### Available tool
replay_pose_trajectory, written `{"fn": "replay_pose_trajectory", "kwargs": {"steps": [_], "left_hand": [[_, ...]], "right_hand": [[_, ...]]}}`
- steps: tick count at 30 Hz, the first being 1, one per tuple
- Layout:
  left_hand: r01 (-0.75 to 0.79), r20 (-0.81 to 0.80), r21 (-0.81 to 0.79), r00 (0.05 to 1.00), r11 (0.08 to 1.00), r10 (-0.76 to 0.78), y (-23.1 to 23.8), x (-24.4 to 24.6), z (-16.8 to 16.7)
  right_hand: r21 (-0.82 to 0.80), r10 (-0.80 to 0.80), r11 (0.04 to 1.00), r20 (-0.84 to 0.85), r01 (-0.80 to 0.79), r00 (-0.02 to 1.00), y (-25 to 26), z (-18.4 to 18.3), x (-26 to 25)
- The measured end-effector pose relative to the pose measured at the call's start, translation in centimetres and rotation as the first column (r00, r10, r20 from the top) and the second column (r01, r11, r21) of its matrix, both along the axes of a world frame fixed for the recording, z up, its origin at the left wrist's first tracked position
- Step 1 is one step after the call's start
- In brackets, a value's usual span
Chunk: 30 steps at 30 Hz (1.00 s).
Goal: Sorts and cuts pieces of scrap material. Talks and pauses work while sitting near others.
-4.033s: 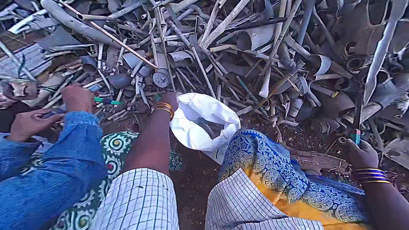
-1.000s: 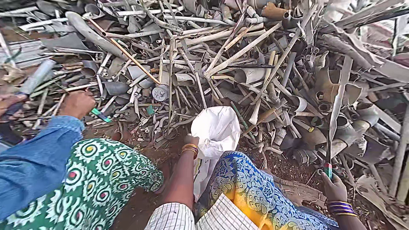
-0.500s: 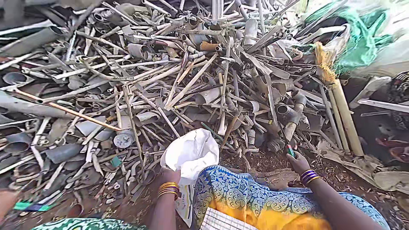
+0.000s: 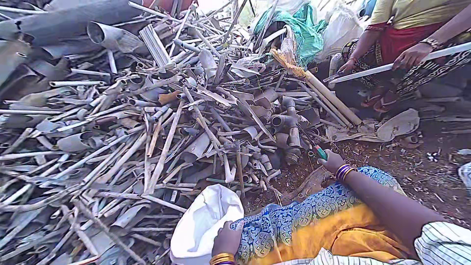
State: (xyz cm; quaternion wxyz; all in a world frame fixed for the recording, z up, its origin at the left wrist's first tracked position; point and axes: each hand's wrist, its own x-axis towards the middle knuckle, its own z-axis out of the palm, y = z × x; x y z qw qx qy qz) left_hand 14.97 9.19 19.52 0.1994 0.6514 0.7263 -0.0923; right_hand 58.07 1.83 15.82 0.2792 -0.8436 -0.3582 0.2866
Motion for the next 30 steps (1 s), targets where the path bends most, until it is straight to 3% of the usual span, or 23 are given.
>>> {"fn": "replay_pose_trajectory", "kwargs": {"steps": [6, 11, 16, 20, 21, 23, 24, 26, 28, 30], "left_hand": [[0.01, 0.061, 0.023, 0.998, 1.0, -0.012, 0.2, -1.2, 0.0], [-0.027, 0.085, 0.049, 0.996, 0.998, 0.023, 0.2, -1.8, -0.4], [-0.049, 0.129, 0.064, 0.991, 0.997, 0.041, 0.7, -2.0, -0.7], [0.0, 0.135, 0.042, 0.991, 0.999, -0.006, 2.2, -3.1, -2.7], [0.025, 0.121, 0.029, 0.992, 0.999, -0.028, 2.8, -2.9, -2.3], [0.064, 0.106, -0.027, 0.993, 0.998, -0.06, 3.3, -0.3, 2.9], [0.05, 0.148, 0.014, 0.988, 0.999, -0.052, 3.5, 1.5, 5.8], [0.025, 0.261, 0.211, 0.962, 0.977, -0.081, 5.1, 4.2, 8.4], [-0.012, 0.408, 0.308, 0.905, 0.951, -0.121, 7.0, 6.7, 8.6], [-0.026, 0.506, 0.254, 0.855, 0.967, -0.11, 8.8, 8.3, 6.2]], "right_hand": [[-0.201, 0.233, 0.958, 0.138, -0.204, 0.963, 0.5, 0.2, -1.5], [-0.334, 0.485, 0.85, 0.199, -0.406, 0.852, 1.1, -0.1, -3.1], [-0.542, 0.735, 0.606, 0.103, -0.582, 0.67, 2.2, -2.5, -3.9], [-0.728, 0.844, 0.352, -0.026, -0.589, 0.536, 3.0, -4.6, -4.2], [-0.733, 0.847, 0.343, -0.03, -0.588, 0.531, 3.4, -4.8, -4.2], [-0.708, 0.833, 0.373, -0.03, -0.599, 0.553, 4.1, -4.6, -4.2], [-0.684, 0.819, 0.396, -0.038, -0.612, 0.573, 4.2, -4.2, -4.6], [-0.622, 0.796, 0.449, -0.049, -0.642, 0.604, 4.6, -3.8, -5.1], [-0.531, 0.751, 0.525, -0.078, -0.665, 0.656, 5.3, -3.6, -5.4], [-0.413, 0.645, 0.639, -0.172, -0.649, 0.745, 5.9, -3.4, -5.9]]}}
